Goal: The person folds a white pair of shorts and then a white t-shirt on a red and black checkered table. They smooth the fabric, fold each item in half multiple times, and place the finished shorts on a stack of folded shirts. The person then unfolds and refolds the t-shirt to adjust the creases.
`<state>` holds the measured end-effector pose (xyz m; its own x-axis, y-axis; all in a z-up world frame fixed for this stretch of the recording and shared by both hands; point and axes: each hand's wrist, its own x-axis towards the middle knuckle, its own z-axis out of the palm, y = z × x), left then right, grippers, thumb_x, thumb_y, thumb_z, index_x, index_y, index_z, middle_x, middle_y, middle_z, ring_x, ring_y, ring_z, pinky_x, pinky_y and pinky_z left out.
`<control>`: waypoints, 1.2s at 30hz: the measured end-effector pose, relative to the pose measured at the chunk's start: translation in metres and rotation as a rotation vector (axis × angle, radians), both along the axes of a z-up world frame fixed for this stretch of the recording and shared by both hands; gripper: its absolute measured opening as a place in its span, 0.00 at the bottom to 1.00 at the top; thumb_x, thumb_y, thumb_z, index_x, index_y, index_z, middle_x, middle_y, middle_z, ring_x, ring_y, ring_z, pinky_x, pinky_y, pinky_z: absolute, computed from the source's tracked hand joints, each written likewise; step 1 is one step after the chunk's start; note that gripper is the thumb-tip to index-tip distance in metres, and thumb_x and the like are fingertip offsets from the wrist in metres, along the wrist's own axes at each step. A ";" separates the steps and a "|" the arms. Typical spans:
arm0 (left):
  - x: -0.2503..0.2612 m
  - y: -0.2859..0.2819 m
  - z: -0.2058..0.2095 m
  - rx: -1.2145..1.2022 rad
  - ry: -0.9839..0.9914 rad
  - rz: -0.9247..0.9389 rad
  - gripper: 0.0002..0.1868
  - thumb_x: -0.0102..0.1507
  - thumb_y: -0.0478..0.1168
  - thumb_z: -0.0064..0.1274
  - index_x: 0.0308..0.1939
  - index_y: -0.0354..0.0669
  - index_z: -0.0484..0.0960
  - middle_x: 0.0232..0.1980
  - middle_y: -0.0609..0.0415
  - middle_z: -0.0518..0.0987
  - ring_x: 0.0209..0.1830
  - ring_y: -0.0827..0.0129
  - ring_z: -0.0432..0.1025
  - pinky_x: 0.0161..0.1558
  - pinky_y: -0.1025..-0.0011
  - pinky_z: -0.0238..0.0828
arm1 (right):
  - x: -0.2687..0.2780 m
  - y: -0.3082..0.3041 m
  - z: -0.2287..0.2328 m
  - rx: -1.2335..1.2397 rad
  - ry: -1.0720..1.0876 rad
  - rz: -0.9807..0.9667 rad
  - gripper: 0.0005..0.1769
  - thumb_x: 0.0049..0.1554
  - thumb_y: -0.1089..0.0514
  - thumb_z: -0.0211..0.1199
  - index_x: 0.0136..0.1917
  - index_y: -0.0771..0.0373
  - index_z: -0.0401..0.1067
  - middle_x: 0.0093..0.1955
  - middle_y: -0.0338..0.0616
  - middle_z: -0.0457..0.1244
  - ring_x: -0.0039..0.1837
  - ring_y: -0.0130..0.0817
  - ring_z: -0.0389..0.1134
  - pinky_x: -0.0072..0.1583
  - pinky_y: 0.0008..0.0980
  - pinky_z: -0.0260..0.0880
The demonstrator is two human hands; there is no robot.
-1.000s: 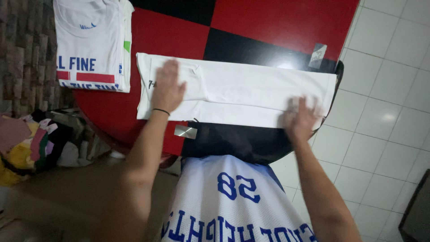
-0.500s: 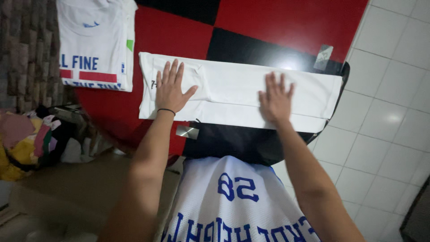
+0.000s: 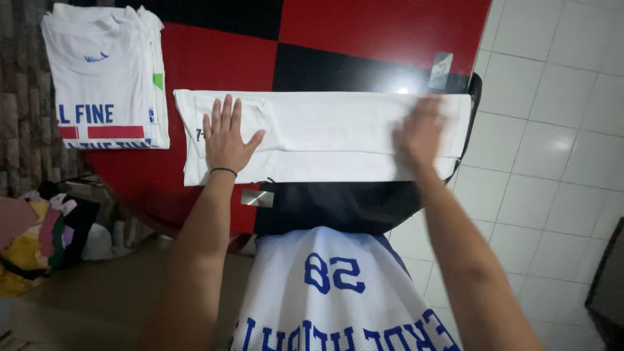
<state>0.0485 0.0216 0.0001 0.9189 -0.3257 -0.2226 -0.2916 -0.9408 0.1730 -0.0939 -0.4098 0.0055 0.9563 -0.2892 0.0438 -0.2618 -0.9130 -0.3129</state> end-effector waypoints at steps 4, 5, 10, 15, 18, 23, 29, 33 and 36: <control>0.000 -0.002 0.001 -0.011 0.015 0.011 0.53 0.63 0.76 0.40 0.82 0.51 0.49 0.86 0.55 0.44 0.85 0.62 0.33 0.80 0.50 0.28 | 0.038 0.115 -0.023 0.090 -0.107 0.402 0.42 0.65 0.47 0.59 0.83 0.71 0.49 0.86 0.61 0.44 0.87 0.54 0.39 0.82 0.60 0.38; 0.000 -0.002 0.002 -0.014 0.024 0.014 0.53 0.63 0.76 0.40 0.82 0.51 0.49 0.86 0.55 0.44 0.85 0.62 0.33 0.80 0.50 0.28 | 0.043 0.141 -0.023 0.149 -0.091 0.454 0.42 0.66 0.45 0.58 0.83 0.68 0.48 0.86 0.57 0.43 0.88 0.52 0.37 0.82 0.60 0.36; 0.002 -0.001 0.004 -0.017 0.046 0.029 0.53 0.61 0.77 0.41 0.82 0.54 0.49 0.86 0.57 0.44 0.84 0.64 0.33 0.80 0.51 0.28 | 0.069 0.183 -0.009 0.137 0.162 0.496 0.41 0.67 0.37 0.46 0.83 0.60 0.41 0.86 0.46 0.40 0.85 0.44 0.35 0.80 0.58 0.26; 0.001 -0.003 0.001 0.008 0.023 0.036 0.52 0.61 0.76 0.41 0.82 0.56 0.49 0.85 0.57 0.45 0.84 0.64 0.33 0.79 0.52 0.28 | 0.066 0.120 -0.001 0.015 0.226 0.354 0.41 0.66 0.39 0.44 0.84 0.60 0.40 0.87 0.46 0.40 0.87 0.46 0.34 0.80 0.59 0.25; 0.001 -0.002 0.002 -0.007 0.024 0.032 0.52 0.61 0.76 0.41 0.82 0.55 0.50 0.85 0.58 0.45 0.84 0.64 0.33 0.80 0.51 0.28 | 0.052 0.073 0.002 0.060 0.195 0.218 0.41 0.67 0.41 0.44 0.85 0.63 0.40 0.87 0.48 0.39 0.87 0.50 0.34 0.81 0.57 0.25; 0.000 -0.001 0.002 -0.002 0.028 0.021 0.52 0.62 0.76 0.41 0.82 0.55 0.50 0.85 0.57 0.45 0.84 0.63 0.33 0.79 0.50 0.29 | 0.026 0.012 0.017 -0.019 0.286 0.038 0.42 0.67 0.39 0.38 0.85 0.60 0.35 0.89 0.45 0.34 0.88 0.45 0.27 0.81 0.53 0.18; 0.002 -0.002 0.000 0.032 0.016 0.014 0.52 0.62 0.76 0.39 0.82 0.54 0.50 0.85 0.57 0.45 0.84 0.64 0.33 0.79 0.51 0.29 | 0.001 -0.030 0.036 -0.032 0.372 -0.111 0.41 0.67 0.38 0.32 0.85 0.61 0.36 0.88 0.44 0.32 0.87 0.43 0.24 0.80 0.54 0.16; 0.002 0.001 0.000 0.016 0.028 0.011 0.52 0.63 0.76 0.38 0.82 0.54 0.49 0.85 0.56 0.44 0.84 0.63 0.32 0.80 0.51 0.28 | -0.009 -0.047 0.029 -0.010 0.344 -0.185 0.39 0.68 0.42 0.34 0.85 0.63 0.39 0.89 0.45 0.32 0.88 0.47 0.25 0.81 0.58 0.21; 0.002 -0.001 0.001 0.006 0.048 0.012 0.52 0.63 0.77 0.37 0.82 0.54 0.48 0.85 0.57 0.43 0.85 0.64 0.32 0.80 0.51 0.27 | -0.019 -0.060 0.016 0.020 0.175 -0.225 0.38 0.69 0.47 0.42 0.84 0.67 0.40 0.87 0.59 0.38 0.85 0.55 0.36 0.78 0.57 0.39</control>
<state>0.0500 0.0207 0.0011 0.9111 -0.3128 -0.2682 -0.2715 -0.9454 0.1803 -0.1133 -0.4694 0.0219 0.8604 -0.4943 -0.1244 -0.5089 -0.8198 -0.2624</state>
